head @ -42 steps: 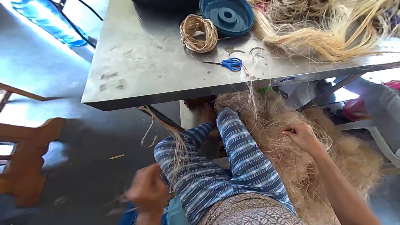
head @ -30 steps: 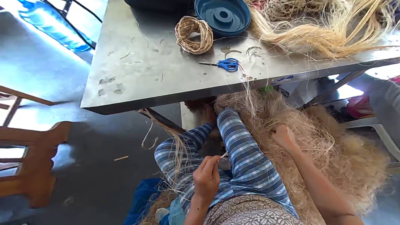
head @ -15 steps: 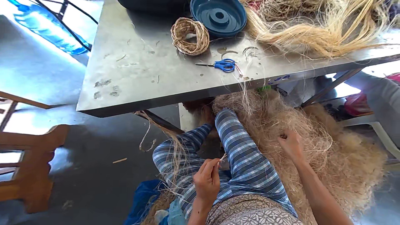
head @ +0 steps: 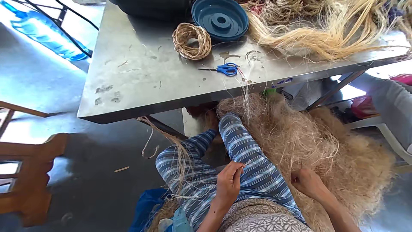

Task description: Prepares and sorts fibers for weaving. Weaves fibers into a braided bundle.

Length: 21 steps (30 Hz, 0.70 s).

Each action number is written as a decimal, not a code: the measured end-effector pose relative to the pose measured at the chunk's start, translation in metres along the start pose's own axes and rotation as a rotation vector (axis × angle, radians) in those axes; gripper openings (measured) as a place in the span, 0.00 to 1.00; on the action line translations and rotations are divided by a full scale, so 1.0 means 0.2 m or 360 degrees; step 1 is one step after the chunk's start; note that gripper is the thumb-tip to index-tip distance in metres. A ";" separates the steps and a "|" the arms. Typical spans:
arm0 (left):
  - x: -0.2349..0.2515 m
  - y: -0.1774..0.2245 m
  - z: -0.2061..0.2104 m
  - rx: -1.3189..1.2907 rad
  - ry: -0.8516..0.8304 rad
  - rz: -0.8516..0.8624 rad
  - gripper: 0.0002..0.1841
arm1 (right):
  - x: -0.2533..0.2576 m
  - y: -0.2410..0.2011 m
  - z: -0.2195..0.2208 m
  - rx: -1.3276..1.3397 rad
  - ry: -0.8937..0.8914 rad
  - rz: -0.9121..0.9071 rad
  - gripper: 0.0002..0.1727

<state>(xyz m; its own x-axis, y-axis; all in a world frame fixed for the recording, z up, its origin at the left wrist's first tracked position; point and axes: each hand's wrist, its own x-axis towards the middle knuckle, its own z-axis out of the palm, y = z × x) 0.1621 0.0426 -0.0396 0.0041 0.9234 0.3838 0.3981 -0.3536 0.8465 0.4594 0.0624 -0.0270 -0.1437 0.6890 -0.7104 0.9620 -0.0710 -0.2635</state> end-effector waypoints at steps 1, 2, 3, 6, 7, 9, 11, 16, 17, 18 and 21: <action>-0.01 0.00 0.01 -0.0034 -0.0025 -0.0046 0.11 | -0.01 0.00 0.02 -0.0013 -0.0038 -0.0011 0.11; -0.01 0.00 0.01 -0.0070 -0.0048 -0.0084 0.11 | -0.01 0.00 0.03 -0.0037 -0.0086 -0.0020 0.11; -0.02 0.00 0.02 -0.0093 -0.0065 -0.0103 0.11 | -0.02 0.01 0.04 -0.0067 -0.0143 -0.0031 0.11; -0.01 0.00 0.05 -0.0133 -0.0088 -0.0109 0.11 | -0.03 0.00 0.06 -0.0160 -0.0322 -0.0014 0.13; -0.01 0.01 0.06 -0.0149 -0.0103 -0.0127 0.11 | -0.04 -0.02 0.06 -0.0186 -0.0355 -0.0002 0.13; -0.01 0.02 0.06 -0.0200 -0.0155 -0.0198 0.11 | -0.06 -0.04 0.05 -0.0198 -0.0366 -0.0001 0.13; 0.01 0.03 0.07 -0.0230 -0.0193 -0.0244 0.11 | -0.08 -0.05 0.05 -0.0190 -0.0368 -0.0004 0.13; 0.16 0.09 0.12 -0.0131 -0.0363 -0.0340 0.11 | -0.07 -0.04 0.06 -0.0233 -0.0407 0.0085 0.13; 0.22 0.11 0.15 -0.0086 -0.0456 -0.0376 0.11 | -0.07 -0.04 0.06 -0.0233 -0.0404 0.0086 0.13; 0.28 0.13 0.18 -0.0038 -0.0567 -0.0411 0.12 | -0.07 -0.03 0.06 -0.0231 -0.0398 0.0084 0.14; 0.47 0.15 0.32 0.0052 -0.0910 -0.0584 0.14 | -0.08 -0.03 0.06 -0.0215 -0.0380 0.0088 0.15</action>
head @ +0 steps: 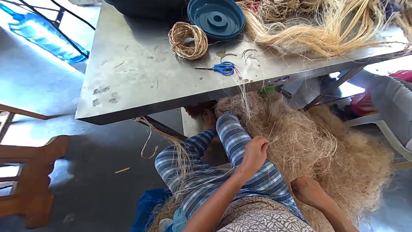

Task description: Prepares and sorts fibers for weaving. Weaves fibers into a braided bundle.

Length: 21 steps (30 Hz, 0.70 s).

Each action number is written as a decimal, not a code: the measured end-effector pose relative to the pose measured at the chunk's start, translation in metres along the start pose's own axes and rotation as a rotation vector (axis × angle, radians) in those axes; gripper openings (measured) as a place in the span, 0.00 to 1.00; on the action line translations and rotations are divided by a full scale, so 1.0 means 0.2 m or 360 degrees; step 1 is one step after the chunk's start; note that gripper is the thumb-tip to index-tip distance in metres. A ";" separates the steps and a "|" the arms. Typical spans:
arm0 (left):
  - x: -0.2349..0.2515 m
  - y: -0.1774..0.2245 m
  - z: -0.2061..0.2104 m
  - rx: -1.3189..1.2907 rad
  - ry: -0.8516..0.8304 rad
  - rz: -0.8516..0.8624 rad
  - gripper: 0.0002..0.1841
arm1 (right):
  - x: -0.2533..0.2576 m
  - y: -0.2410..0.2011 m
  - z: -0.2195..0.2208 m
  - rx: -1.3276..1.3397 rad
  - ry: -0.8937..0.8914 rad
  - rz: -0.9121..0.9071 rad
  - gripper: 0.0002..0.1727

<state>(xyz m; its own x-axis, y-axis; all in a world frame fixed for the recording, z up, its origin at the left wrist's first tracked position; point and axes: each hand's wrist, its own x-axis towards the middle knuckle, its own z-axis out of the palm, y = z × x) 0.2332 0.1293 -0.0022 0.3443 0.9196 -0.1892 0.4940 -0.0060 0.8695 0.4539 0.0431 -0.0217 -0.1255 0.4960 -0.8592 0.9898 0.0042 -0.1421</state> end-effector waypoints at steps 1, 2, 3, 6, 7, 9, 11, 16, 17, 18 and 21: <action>0.08 0.02 0.02 -0.0012 -0.0089 -0.0092 0.15 | 0.00 0.00 0.00 0.0007 0.0004 0.0003 0.15; 0.15 0.04 0.04 -0.0044 -0.0136 -0.0187 0.15 | 0.00 0.01 0.00 0.0008 0.0004 0.0009 0.14; 0.22 0.04 0.07 -0.0060 -0.0156 -0.0274 0.15 | -0.01 0.01 0.00 0.0007 -0.0001 0.0010 0.14; 0.36 0.00 0.16 0.0024 -0.0267 -0.0475 0.16 | 0.00 0.02 0.02 0.0023 -0.0002 -0.0017 0.14; 0.39 -0.03 0.18 0.0004 -0.0300 -0.0518 0.16 | 0.01 0.03 0.03 0.0025 -0.0003 -0.0022 0.14; 0.39 -0.05 0.19 -0.0109 -0.0230 -0.0537 0.16 | 0.02 0.04 0.04 0.0045 0.0010 -0.0021 0.14; 0.32 -0.02 0.16 -0.0273 0.0020 -0.0420 0.15 | 0.02 0.07 0.05 0.0085 0.0043 -0.0013 0.14; -0.01 -0.02 0.05 -0.0850 0.0675 0.0139 0.10 | 0.03 0.10 0.04 0.0147 0.0158 0.0061 0.13; -0.07 -0.03 0.02 -0.0930 0.0787 0.0278 0.11 | 0.03 0.10 0.03 0.0156 0.0198 0.0048 0.13; -0.13 -0.04 -0.03 -0.1000 0.0883 0.0387 0.12 | 0.03 0.09 0.02 0.0176 0.0256 0.0017 0.13; -0.27 -0.06 -0.18 -0.1262 0.1155 0.0534 0.15 | 0.03 0.08 0.00 0.0346 0.0573 -0.0199 0.11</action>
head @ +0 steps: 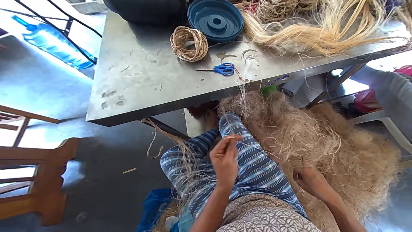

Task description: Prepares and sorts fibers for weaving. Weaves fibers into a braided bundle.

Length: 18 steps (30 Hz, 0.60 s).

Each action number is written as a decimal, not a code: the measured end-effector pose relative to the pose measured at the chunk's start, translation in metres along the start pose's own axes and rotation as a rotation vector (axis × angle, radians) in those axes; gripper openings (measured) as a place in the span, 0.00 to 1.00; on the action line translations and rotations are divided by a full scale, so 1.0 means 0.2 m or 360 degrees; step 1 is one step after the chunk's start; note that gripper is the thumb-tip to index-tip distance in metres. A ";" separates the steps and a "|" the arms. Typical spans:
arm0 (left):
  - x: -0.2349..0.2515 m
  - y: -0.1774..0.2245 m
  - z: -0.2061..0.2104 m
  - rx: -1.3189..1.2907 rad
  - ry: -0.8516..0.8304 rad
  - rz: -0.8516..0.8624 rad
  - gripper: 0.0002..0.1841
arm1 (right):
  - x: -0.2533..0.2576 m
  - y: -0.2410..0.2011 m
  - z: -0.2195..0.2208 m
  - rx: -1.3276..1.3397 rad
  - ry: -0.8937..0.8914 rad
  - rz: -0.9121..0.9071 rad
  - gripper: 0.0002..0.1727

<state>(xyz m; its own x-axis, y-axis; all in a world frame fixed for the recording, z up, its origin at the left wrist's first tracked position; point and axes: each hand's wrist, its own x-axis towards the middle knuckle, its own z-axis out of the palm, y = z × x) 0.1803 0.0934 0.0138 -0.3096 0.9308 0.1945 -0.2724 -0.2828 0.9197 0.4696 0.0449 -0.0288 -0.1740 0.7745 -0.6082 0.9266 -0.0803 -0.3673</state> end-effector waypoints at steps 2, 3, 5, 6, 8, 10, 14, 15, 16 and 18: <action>0.03 0.08 -0.08 -0.0121 0.0213 -0.0028 0.17 | 0.01 -0.01 0.00 0.0248 0.0269 -0.0215 0.12; 0.04 0.11 -0.12 -0.0160 0.0305 -0.0043 0.17 | 0.02 -0.02 0.00 0.0357 0.0393 -0.0340 0.13; 0.08 0.14 -0.20 -0.0212 0.0428 -0.0059 0.18 | 0.03 -0.04 -0.01 0.0462 0.0530 -0.0503 0.13; 0.09 0.15 -0.23 -0.0233 0.0469 -0.0054 0.18 | 0.04 -0.06 -0.01 0.0439 0.0578 -0.0558 0.12; 0.11 0.17 -0.29 -0.0272 0.0557 -0.0022 0.19 | 0.06 -0.08 -0.02 0.0329 0.0706 -0.0662 0.09; 0.13 0.19 -0.35 -0.0294 0.0641 -0.0013 0.20 | 0.08 -0.09 -0.01 0.0328 0.0817 -0.0741 0.09; 0.16 0.23 -0.48 -0.0399 0.0754 -0.0039 0.21 | 0.09 -0.10 0.00 0.0675 0.0886 -0.0699 0.10; 0.16 0.24 -0.51 -0.0431 0.0759 -0.0042 0.21 | 0.09 -0.10 0.00 0.0666 0.0905 -0.0654 0.10; 0.15 0.25 -0.54 -0.0452 0.0764 -0.0035 0.21 | 0.09 -0.10 0.00 0.0609 0.0964 -0.0619 0.11; 0.15 0.26 -0.57 -0.0459 0.0793 -0.0014 0.21 | 0.09 -0.14 0.00 0.0492 0.1206 -0.0589 0.13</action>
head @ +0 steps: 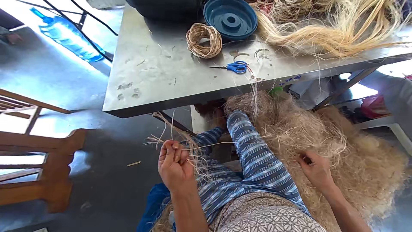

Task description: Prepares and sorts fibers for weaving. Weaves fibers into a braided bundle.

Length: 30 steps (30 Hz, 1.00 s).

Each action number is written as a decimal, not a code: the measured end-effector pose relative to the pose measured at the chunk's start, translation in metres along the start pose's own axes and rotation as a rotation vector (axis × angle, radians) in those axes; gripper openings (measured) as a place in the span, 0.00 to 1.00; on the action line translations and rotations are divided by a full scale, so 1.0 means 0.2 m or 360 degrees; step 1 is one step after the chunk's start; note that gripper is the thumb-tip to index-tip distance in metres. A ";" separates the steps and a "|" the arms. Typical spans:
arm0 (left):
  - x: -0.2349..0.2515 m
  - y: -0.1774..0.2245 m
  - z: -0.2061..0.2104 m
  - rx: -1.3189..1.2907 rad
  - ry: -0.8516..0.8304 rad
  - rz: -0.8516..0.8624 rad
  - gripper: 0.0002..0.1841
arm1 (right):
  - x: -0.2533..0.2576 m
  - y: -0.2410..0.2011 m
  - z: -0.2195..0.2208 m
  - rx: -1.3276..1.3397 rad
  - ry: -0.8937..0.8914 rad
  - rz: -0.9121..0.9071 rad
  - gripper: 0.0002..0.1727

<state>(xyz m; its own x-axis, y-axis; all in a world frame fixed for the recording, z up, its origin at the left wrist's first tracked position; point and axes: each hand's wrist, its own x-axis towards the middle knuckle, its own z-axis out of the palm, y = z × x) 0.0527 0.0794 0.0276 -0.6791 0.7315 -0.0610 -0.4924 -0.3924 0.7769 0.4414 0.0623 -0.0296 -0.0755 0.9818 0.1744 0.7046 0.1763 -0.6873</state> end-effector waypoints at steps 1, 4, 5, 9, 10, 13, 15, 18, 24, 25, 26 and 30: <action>0.00 0.01 -0.01 0.0004 0.0012 0.0013 0.21 | 0.02 -0.03 0.00 -0.0076 0.0131 -0.0056 0.14; 0.00 0.04 -0.05 0.0025 -0.0002 0.0019 0.22 | 0.11 -0.12 0.01 -0.0355 0.0285 -0.0251 0.25; -0.01 0.04 -0.07 0.0024 -0.0011 0.0021 0.22 | 0.15 -0.12 0.03 -0.0418 0.0234 -0.0305 0.30; -0.01 0.06 -0.10 0.0017 0.0017 0.0019 0.22 | 0.32 -0.06 0.17 -0.0502 -0.0139 -0.0315 0.45; 0.00 0.07 -0.12 0.0002 0.0033 0.0021 0.22 | 0.35 -0.03 0.20 -0.0516 -0.0201 -0.0307 0.43; 0.03 0.10 -0.19 -0.0027 0.0088 0.0053 0.22 | 0.43 0.08 0.21 -0.0534 -0.0259 -0.0238 0.19; 0.06 0.11 -0.23 -0.0031 0.0143 0.0082 0.22 | 0.47 0.10 0.13 -0.0528 -0.0362 0.0064 0.16; 0.09 0.12 -0.30 -0.0005 0.0274 0.0120 0.20 | 0.52 0.20 0.02 -0.0591 -0.0359 0.0379 0.17; 0.12 0.10 -0.39 0.0037 0.0444 0.0121 0.18 | 0.51 0.26 -0.09 -0.0610 -0.0327 0.0533 0.19; 0.12 0.10 -0.40 0.0042 0.0456 0.0121 0.17 | 0.50 0.24 -0.10 -0.0567 -0.0351 0.0497 0.22; 0.12 0.09 -0.41 0.0043 0.0470 0.0122 0.17 | 0.49 0.21 -0.10 -0.0521 -0.0393 0.0455 0.26; 0.11 0.09 -0.44 0.0069 0.0539 0.0135 0.17 | 0.44 0.05 -0.12 -0.0406 -0.0245 -0.0024 0.33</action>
<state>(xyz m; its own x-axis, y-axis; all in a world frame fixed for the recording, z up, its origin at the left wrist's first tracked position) -0.0189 0.0388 -0.0153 -0.8622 0.4680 -0.1941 -0.4081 -0.4146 0.8134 0.4581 0.1476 -0.0039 -0.1795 0.9819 0.0610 0.8556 0.1864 -0.4829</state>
